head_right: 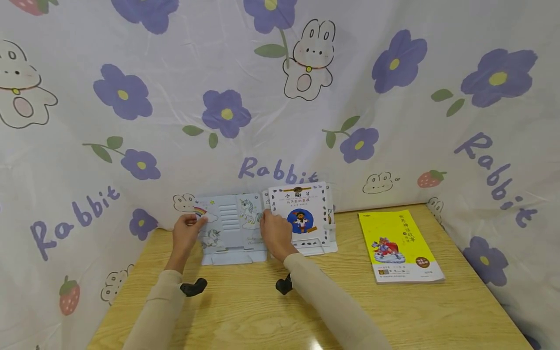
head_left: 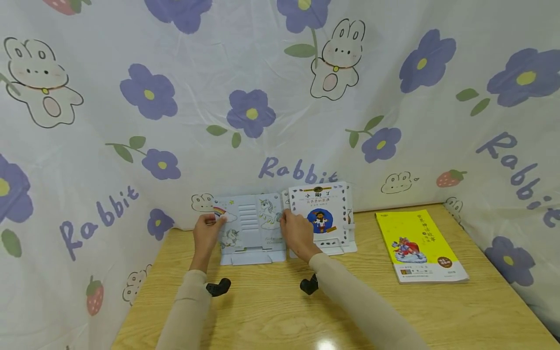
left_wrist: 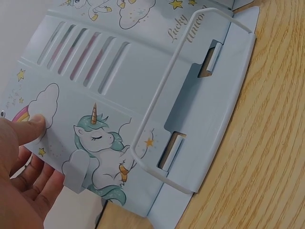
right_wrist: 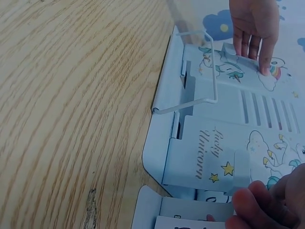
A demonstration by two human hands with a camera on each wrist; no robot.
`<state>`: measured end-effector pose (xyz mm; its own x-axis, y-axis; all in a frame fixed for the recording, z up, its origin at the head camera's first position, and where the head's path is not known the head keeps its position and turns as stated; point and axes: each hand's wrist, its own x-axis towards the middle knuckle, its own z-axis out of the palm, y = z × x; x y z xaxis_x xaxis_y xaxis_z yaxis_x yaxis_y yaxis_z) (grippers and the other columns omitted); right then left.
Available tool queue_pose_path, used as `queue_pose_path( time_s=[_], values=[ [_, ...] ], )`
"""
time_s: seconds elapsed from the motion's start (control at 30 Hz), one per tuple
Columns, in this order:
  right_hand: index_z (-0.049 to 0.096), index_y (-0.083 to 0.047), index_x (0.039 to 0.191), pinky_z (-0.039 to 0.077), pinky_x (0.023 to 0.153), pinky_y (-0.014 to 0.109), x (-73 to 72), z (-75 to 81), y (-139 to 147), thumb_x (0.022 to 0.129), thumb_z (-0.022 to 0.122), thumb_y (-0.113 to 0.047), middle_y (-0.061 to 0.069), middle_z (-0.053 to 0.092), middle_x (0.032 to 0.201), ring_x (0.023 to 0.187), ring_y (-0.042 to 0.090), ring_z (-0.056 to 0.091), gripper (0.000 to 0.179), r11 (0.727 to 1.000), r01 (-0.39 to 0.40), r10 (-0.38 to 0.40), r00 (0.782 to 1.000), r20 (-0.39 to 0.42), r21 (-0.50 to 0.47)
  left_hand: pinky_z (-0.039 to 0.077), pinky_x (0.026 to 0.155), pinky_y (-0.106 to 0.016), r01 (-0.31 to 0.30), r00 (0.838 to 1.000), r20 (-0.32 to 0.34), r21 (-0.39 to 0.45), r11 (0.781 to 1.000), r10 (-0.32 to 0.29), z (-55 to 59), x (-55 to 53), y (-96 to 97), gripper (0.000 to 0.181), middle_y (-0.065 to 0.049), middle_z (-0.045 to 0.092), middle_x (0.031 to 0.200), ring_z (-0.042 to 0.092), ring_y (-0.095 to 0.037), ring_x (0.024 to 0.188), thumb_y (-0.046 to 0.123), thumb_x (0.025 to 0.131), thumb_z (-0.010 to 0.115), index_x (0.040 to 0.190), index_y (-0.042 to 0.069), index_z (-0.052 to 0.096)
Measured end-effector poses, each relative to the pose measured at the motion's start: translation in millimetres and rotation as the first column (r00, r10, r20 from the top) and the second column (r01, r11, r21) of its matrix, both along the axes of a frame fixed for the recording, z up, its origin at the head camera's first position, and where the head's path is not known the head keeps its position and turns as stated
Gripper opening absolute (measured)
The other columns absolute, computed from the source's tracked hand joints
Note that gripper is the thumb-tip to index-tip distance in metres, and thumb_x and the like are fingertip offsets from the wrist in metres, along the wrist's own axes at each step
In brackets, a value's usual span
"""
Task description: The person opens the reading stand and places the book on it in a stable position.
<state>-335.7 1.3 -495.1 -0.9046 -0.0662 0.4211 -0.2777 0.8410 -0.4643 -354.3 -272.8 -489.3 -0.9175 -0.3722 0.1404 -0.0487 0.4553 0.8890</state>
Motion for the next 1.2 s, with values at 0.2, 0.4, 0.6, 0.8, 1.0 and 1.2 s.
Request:
queue_pose_path(
  time_s=[0.2, 0.4, 0.6, 0.8, 1.0, 1.2],
  values=[
    [0.066, -0.013, 0.090, 0.032, 0.041, 0.026, -0.1, -0.9, 0, 0.106, 0.068, -0.024, 0.001, 0.061, 0.060, 0.043, 0.011, 0.047, 0.019, 1.000, 0.026, -0.025, 0.999, -0.031, 0.016, 0.049, 0.088, -0.034, 0.022, 0.999, 0.025, 0.013, 1.000, -0.022, 0.8, 1.6, 1.0, 0.047, -0.022, 0.062, 0.123, 0.059, -0.031, 0.110, 0.029, 0.101, 0.075, 0.129, -0.005, 0.059],
    [0.065, -0.011, 0.088, 0.032, 0.040, 0.026, -0.2, 2.1, 0, 0.105, 0.070, -0.022, 0.002, 0.062, 0.060, 0.043, 0.012, 0.047, 0.021, 0.999, 0.036, -0.035, 0.998, -0.050, 0.026, 0.049, 0.094, -0.043, 0.045, 0.998, 0.044, 0.039, 0.998, -0.047, 2.0, 0.8, 2.1, 0.047, -0.022, 0.060, 0.126, 0.058, -0.033, 0.113, 0.031, 0.103, 0.072, 0.132, -0.003, 0.057],
    [0.064, -0.010, 0.087, 0.032, 0.039, 0.025, 1.7, 2.1, -1, 0.104, 0.071, -0.021, 0.003, 0.062, 0.059, 0.040, 0.012, 0.047, 0.022, 0.998, 0.045, -0.042, 0.997, -0.063, 0.049, 0.049, 0.091, -0.038, 0.037, 0.998, 0.047, 0.024, 0.999, -0.038, 1.8, 1.4, 2.6, 0.047, -0.021, 0.061, 0.124, 0.058, -0.031, 0.110, 0.031, 0.103, 0.072, 0.131, -0.003, 0.057],
    [0.063, -0.011, 0.086, 0.029, 0.039, 0.024, 3.4, 0.5, 1, 0.106, 0.069, -0.021, 0.001, 0.058, 0.058, 0.040, 0.010, 0.043, 0.023, 0.999, 0.021, -0.019, 0.999, -0.048, 0.033, 0.049, 0.086, -0.031, 0.041, 0.998, 0.050, 0.017, 0.999, -0.042, 2.3, 4.2, 1.2, 0.048, -0.021, 0.061, 0.125, 0.060, -0.030, 0.111, 0.033, 0.103, 0.072, 0.132, -0.003, 0.058],
    [0.068, -0.011, 0.089, 0.025, 0.037, 0.021, 11.9, 6.3, 13, 0.106, 0.067, -0.020, -0.002, 0.056, 0.055, 0.038, 0.008, 0.041, 0.019, 0.997, -0.057, 0.057, 0.998, -0.002, -0.055, 0.048, 0.082, -0.025, 0.047, 0.998, 0.041, 0.014, 0.999, -0.047, 5.1, 6.8, -1.8, 0.045, -0.023, 0.063, 0.128, 0.062, -0.033, 0.115, 0.027, 0.103, 0.071, 0.134, -0.004, 0.058],
    [0.072, -0.009, 0.098, 0.020, 0.036, 0.019, 22.3, 11.1, 34, 0.105, 0.069, -0.021, -0.004, 0.055, 0.052, 0.035, 0.007, 0.036, 0.014, 0.992, -0.084, 0.084, 0.996, 0.001, -0.091, 0.045, 0.078, -0.011, 0.019, 1.000, -0.018, 0.024, 1.000, -0.019, 4.9, 9.1, -2.1, 0.037, -0.023, 0.063, 0.127, 0.063, -0.033, 0.116, 0.015, 0.102, 0.068, 0.132, -0.005, 0.060]
  ],
)
